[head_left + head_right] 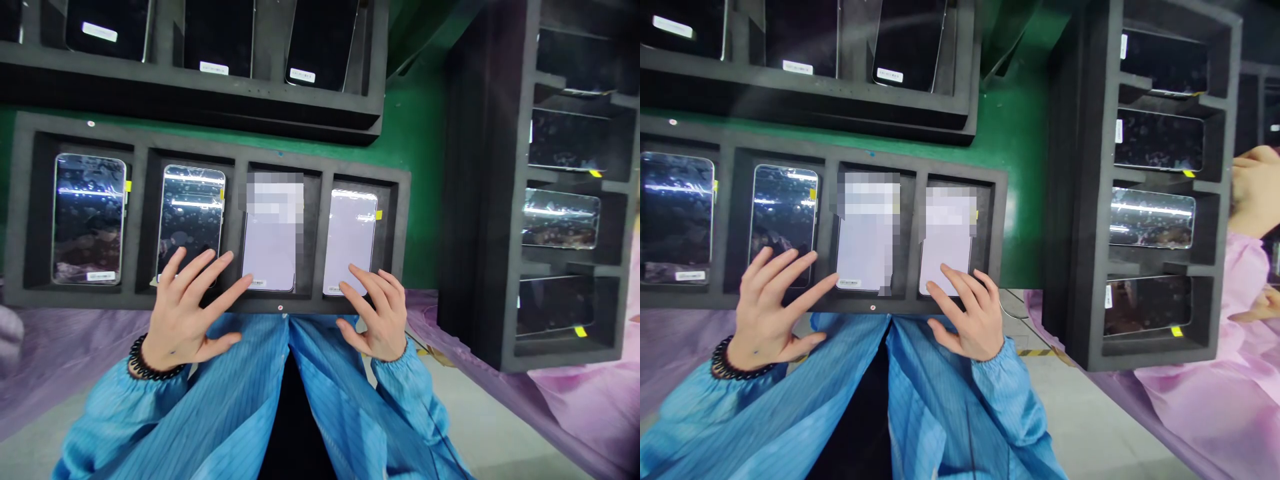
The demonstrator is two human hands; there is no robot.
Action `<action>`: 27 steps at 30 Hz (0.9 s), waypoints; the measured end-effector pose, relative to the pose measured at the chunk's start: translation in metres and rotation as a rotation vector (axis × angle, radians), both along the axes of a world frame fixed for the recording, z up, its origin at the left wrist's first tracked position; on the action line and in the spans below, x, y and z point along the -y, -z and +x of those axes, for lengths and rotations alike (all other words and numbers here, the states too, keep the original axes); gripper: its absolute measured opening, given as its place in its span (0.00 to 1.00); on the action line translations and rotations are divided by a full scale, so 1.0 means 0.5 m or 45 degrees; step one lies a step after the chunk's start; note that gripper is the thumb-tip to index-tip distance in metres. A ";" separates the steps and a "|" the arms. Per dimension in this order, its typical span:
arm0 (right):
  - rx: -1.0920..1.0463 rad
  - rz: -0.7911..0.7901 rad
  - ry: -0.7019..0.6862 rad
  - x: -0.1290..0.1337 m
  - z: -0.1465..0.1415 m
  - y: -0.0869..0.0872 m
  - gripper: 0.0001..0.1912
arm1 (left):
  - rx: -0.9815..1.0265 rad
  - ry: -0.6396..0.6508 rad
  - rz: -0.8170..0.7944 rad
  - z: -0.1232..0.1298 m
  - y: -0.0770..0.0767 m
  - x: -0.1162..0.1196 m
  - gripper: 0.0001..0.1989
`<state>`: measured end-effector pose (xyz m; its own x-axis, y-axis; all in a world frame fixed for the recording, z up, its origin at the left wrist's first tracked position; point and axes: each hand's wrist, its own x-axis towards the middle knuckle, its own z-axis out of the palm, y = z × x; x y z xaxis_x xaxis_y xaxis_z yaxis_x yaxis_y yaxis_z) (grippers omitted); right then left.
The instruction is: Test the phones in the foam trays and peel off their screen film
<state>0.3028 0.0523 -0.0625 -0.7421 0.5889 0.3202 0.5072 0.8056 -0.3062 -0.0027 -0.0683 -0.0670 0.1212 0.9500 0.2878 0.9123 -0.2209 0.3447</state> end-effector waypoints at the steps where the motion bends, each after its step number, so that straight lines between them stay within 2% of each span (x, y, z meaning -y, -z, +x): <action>1: -0.022 -0.005 0.004 0.000 0.000 0.002 0.23 | 0.021 -0.009 -0.015 0.002 0.000 0.001 0.30; 5: -0.098 -0.027 0.014 0.001 -0.001 0.005 0.27 | 0.047 -0.013 -0.041 0.004 0.000 0.003 0.30; 10: -0.008 -0.010 0.002 0.001 -0.004 0.000 0.19 | -0.054 0.038 -0.039 -0.001 0.002 0.001 0.30; 18: -0.084 -0.025 0.010 0.000 -0.001 0.004 0.28 | 0.028 -0.027 -0.104 0.006 -0.007 0.002 0.33; 27: -0.071 -0.038 0.005 -0.001 -0.003 0.000 0.27 | -0.003 -0.019 -0.132 0.005 -0.008 0.006 0.34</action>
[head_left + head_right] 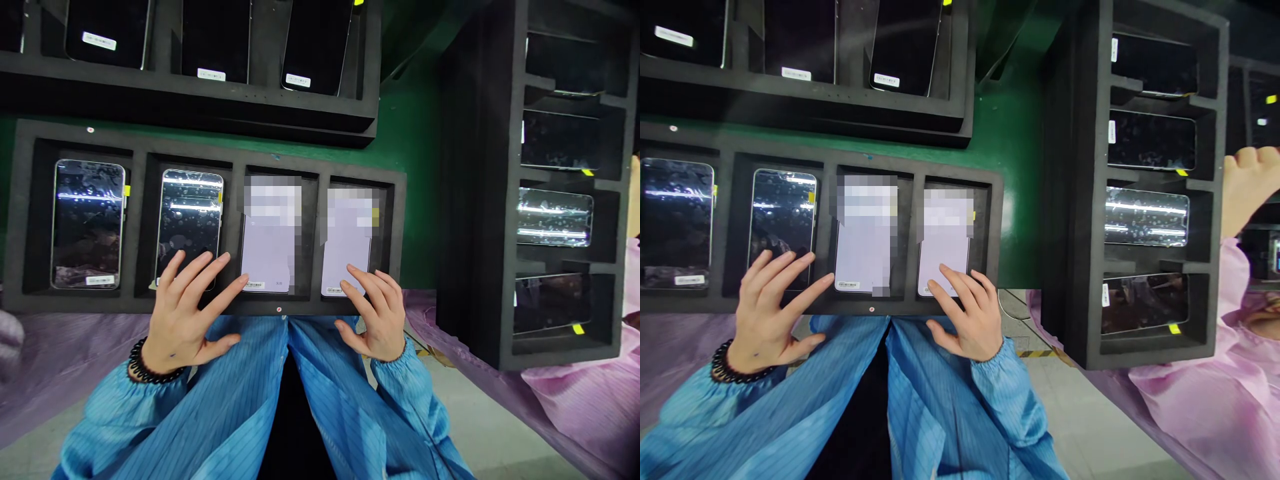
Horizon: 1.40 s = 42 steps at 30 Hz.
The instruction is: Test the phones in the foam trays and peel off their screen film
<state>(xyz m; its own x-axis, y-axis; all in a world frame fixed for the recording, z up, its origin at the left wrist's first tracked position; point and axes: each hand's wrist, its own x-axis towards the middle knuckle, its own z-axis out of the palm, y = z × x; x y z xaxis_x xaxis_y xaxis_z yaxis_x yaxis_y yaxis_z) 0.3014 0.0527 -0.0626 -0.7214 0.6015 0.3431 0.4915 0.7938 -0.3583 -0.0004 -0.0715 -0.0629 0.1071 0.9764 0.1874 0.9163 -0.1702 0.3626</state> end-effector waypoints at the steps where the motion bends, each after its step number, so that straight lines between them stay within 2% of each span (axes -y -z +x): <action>1: 0.005 -0.002 0.001 0.000 0.000 0.000 0.26 | 0.005 -0.008 -0.016 0.000 0.000 0.001 0.34; 5: 0.015 -0.023 0.004 0.001 0.001 0.000 0.22 | 0.056 -0.040 -0.006 -0.001 0.002 0.001 0.34; 8: -0.007 -0.038 -0.005 0.003 0.003 0.004 0.21 | 0.055 -0.008 0.065 -0.003 0.005 0.000 0.33; 11: -0.064 -0.090 -0.007 0.008 0.009 0.003 0.22 | 0.047 0.018 0.040 -0.005 0.003 0.002 0.33; 15: -0.135 -0.267 0.147 -0.008 0.017 -0.023 0.22 | 0.052 -0.019 0.016 -0.003 -0.012 -0.013 0.32; 17: -0.086 -0.278 0.315 -0.035 0.012 -0.040 0.20 | 0.083 -0.016 0.060 0.007 -0.023 -0.040 0.32; 20: 0.063 -0.149 0.530 -0.095 -0.015 -0.048 0.17 | 0.169 0.018 0.109 0.045 -0.043 -0.104 0.30; 23: 0.180 -0.055 0.607 -0.155 -0.053 -0.035 0.13 | 0.188 0.159 0.066 0.099 -0.058 -0.168 0.29; 25: 0.219 -0.018 0.617 -0.184 -0.072 -0.024 0.11 | 0.176 0.249 0.012 0.132 -0.063 -0.195 0.28; 27: 0.241 -0.007 0.599 -0.202 -0.081 -0.020 0.10 | 0.178 0.273 -0.034 0.154 -0.064 -0.206 0.28; 29: 0.258 -0.041 0.561 -0.211 -0.082 -0.023 0.09 | 0.212 0.229 -0.061 0.164 -0.064 -0.205 0.28; 32: 0.260 -0.150 0.479 -0.216 -0.075 -0.030 0.09 | 0.254 0.103 -0.117 0.158 -0.070 -0.203 0.27; 34: 0.222 -0.211 0.402 -0.214 -0.068 -0.033 0.09 | 0.233 0.078 -0.171 0.144 -0.078 -0.217 0.28; 36: 0.147 -0.240 0.303 -0.207 -0.059 -0.035 0.10 | 0.196 0.155 -0.205 0.124 -0.086 -0.246 0.29; 39: 0.034 -0.222 0.128 -0.184 -0.043 -0.038 0.11 | 0.191 0.326 -0.199 0.095 -0.091 -0.315 0.30; 42: -0.029 -0.200 -0.017 -0.148 -0.025 -0.045 0.10 | 0.165 0.504 -0.341 0.093 -0.086 -0.387 0.30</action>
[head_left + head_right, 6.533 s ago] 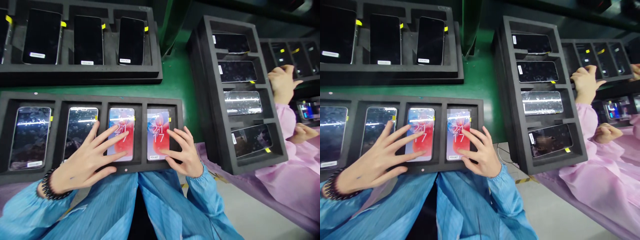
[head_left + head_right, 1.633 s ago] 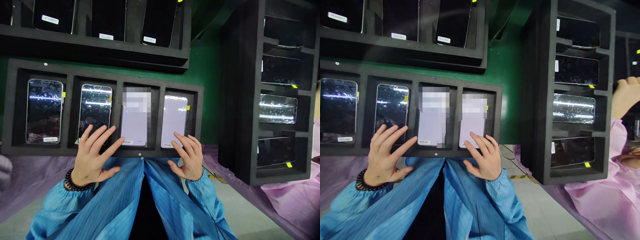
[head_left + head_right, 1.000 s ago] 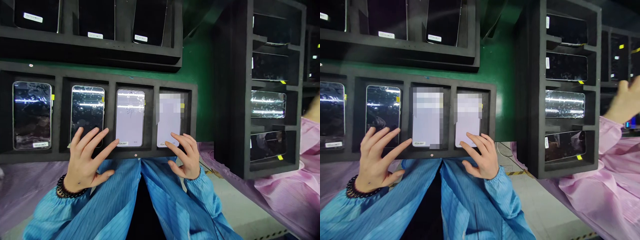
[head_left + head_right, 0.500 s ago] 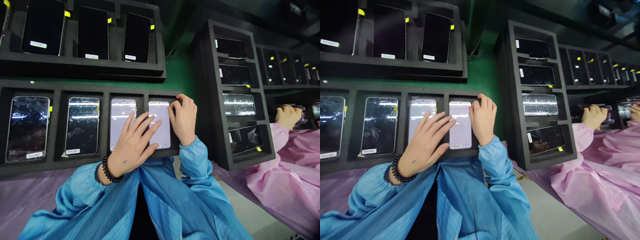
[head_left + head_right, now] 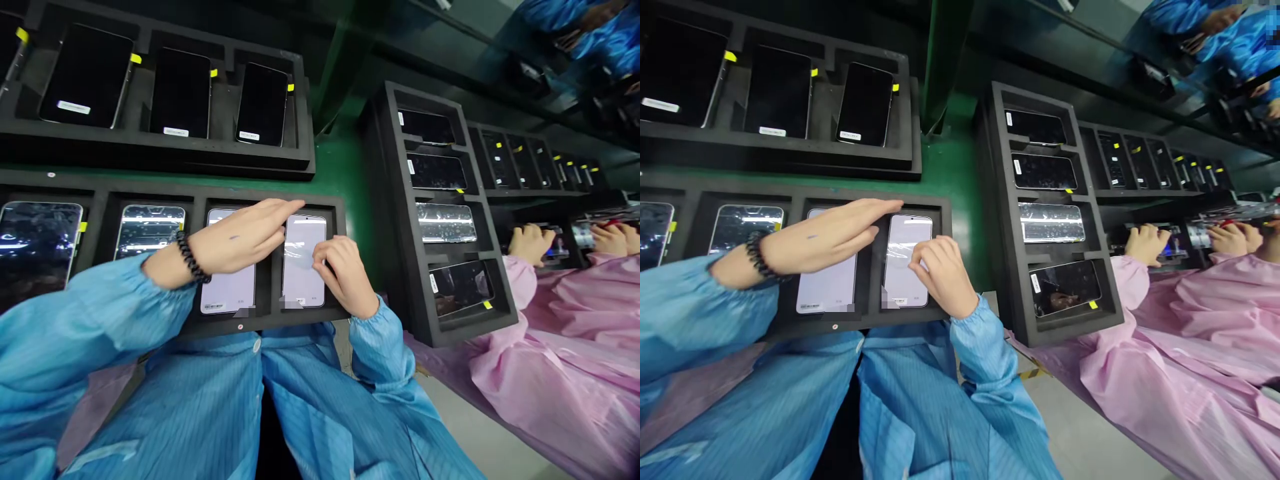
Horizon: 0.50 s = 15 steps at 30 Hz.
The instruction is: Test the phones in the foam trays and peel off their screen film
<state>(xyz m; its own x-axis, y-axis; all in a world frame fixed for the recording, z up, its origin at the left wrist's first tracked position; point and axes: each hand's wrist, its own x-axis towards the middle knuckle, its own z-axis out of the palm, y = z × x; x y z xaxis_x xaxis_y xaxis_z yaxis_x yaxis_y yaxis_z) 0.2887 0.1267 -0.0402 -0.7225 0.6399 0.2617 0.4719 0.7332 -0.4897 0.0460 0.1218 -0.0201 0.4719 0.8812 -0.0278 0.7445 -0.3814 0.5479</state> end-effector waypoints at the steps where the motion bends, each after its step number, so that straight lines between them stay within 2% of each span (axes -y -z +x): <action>1: -0.014 -0.006 -0.029 0.013 0.006 -0.003 0.09 | -0.042 0.038 -0.036 0.008 0.003 -0.018 0.30; 4: -0.068 -0.046 -0.053 0.053 0.024 -0.009 0.08 | -0.155 0.060 -0.019 0.044 0.012 -0.042 0.30; 7: -0.194 -0.071 -0.004 0.084 0.038 -0.014 0.09 | -0.057 -0.018 -0.021 0.064 0.009 -0.034 0.32; 9: -0.314 -0.058 0.028 0.097 0.042 -0.016 0.11 | 0.225 -0.193 -0.142 0.063 0.000 -0.023 0.32; 11: -0.419 -0.026 0.049 0.105 0.041 -0.017 0.13 | 0.671 -0.370 -0.382 0.061 -0.010 -0.013 0.33; 13: -0.480 0.001 0.057 0.109 0.036 -0.016 0.15 | 1.123 -0.445 -0.700 0.068 -0.011 -0.002 0.35; 15: -0.502 0.014 0.057 0.111 0.029 -0.013 0.16 | 1.449 -0.433 -1.024 0.086 -0.001 0.010 0.38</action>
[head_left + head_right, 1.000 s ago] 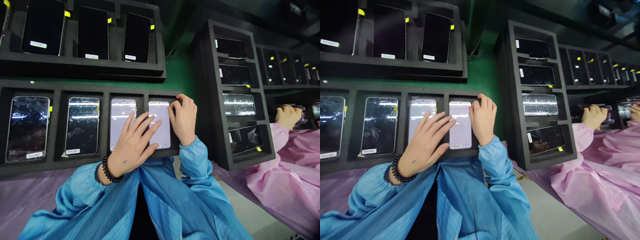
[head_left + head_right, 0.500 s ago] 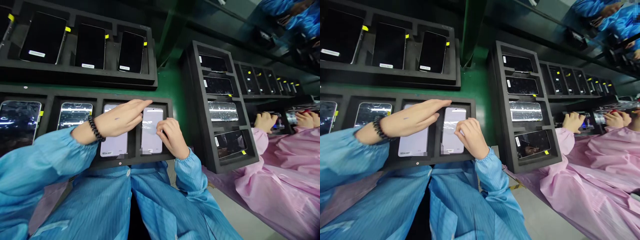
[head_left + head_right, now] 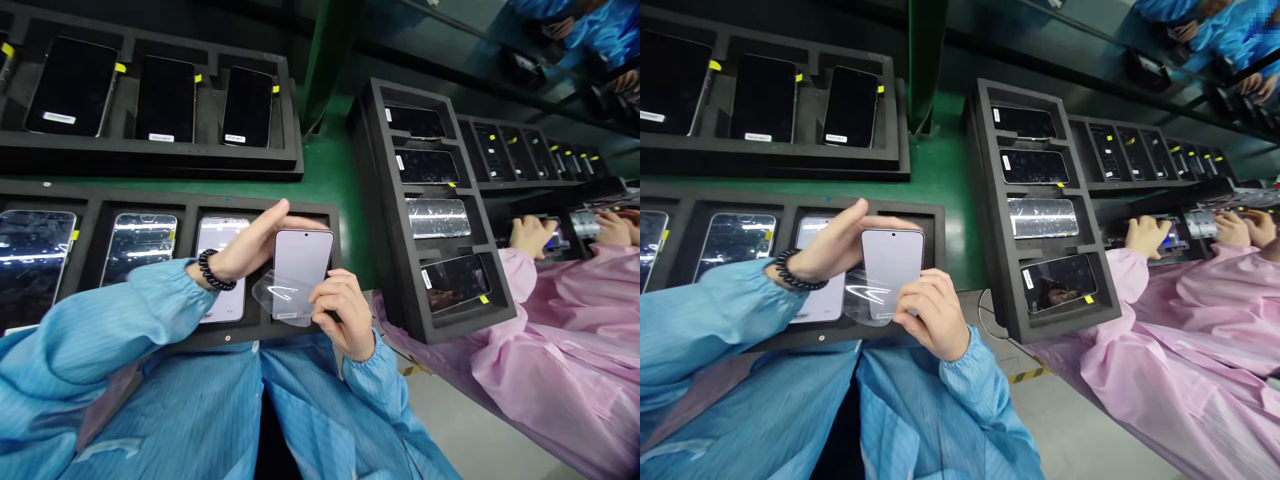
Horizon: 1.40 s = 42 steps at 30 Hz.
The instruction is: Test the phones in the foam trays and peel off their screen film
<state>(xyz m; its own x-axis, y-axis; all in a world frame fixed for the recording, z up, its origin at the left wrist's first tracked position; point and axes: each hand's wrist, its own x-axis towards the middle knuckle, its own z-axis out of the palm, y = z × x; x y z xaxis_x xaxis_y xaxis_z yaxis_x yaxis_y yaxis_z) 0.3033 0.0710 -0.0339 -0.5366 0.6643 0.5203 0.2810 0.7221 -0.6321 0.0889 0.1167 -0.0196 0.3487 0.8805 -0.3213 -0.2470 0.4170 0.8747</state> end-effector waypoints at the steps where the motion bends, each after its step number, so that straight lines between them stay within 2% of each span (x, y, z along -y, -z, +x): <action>1: -0.004 0.001 0.000 0.000 -0.004 0.002 0.16 | 0.139 0.038 -0.105 0.011 0.008 0.006 0.39; 4: -0.019 0.014 -0.002 -0.001 -0.014 0.002 0.15 | 0.395 0.114 -0.283 0.037 0.024 0.017 0.40; 6: -0.043 0.054 0.000 -0.003 -0.020 -0.008 0.15 | 0.456 0.089 -0.299 0.043 0.017 0.020 0.39; 8: -0.081 0.117 0.000 -0.004 -0.024 -0.028 0.15 | 0.455 0.067 -0.302 0.041 -0.011 0.022 0.38; 10: -0.119 0.150 -0.041 -0.001 -0.027 -0.056 0.13 | 0.430 0.082 -0.333 0.033 -0.052 0.029 0.40; 13: -0.161 0.104 -0.138 0.014 -0.032 -0.096 0.12 | 0.408 0.062 -0.372 0.019 -0.109 0.049 0.43; 16: -0.244 0.093 -0.204 0.034 -0.036 -0.117 0.18 | 0.465 0.037 -0.357 0.010 -0.135 0.075 0.41; 22: -0.299 0.125 -0.364 0.052 -0.033 -0.119 0.19 | 0.542 -0.007 -0.336 -0.002 -0.137 0.110 0.37; 25: -0.285 0.136 -0.375 0.059 -0.029 -0.118 0.19 | 0.535 -0.044 -0.341 -0.006 -0.141 0.120 0.37; 30: -0.303 0.163 -0.402 0.077 -0.024 -0.112 0.19 | 0.710 -0.040 -0.386 -0.007 -0.146 0.136 0.32; 33: -0.308 0.233 -0.378 0.078 -0.024 -0.108 0.17 | 0.729 -0.039 -0.400 -0.006 -0.144 0.141 0.31; 35: -0.292 0.282 -0.316 0.065 -0.030 -0.111 0.14 | 0.693 -0.067 -0.402 -0.003 -0.140 0.139 0.32; 40: -0.074 0.213 0.034 -0.012 -0.074 -0.126 0.11 | 0.491 -0.278 -0.464 0.023 -0.117 0.122 0.30; 42: -0.046 0.207 0.149 -0.037 -0.092 -0.121 0.10 | 0.475 -0.306 -0.505 0.034 -0.105 0.119 0.32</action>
<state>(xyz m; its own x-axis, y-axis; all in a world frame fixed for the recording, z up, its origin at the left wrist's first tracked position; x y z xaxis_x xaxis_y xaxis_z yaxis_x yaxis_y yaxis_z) 0.2573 0.0895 0.0266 -0.4397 0.6271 0.6430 0.3487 0.7789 -0.5212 0.1060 0.0572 0.0327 0.3068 0.7864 -0.5361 -0.6359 0.5885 0.4993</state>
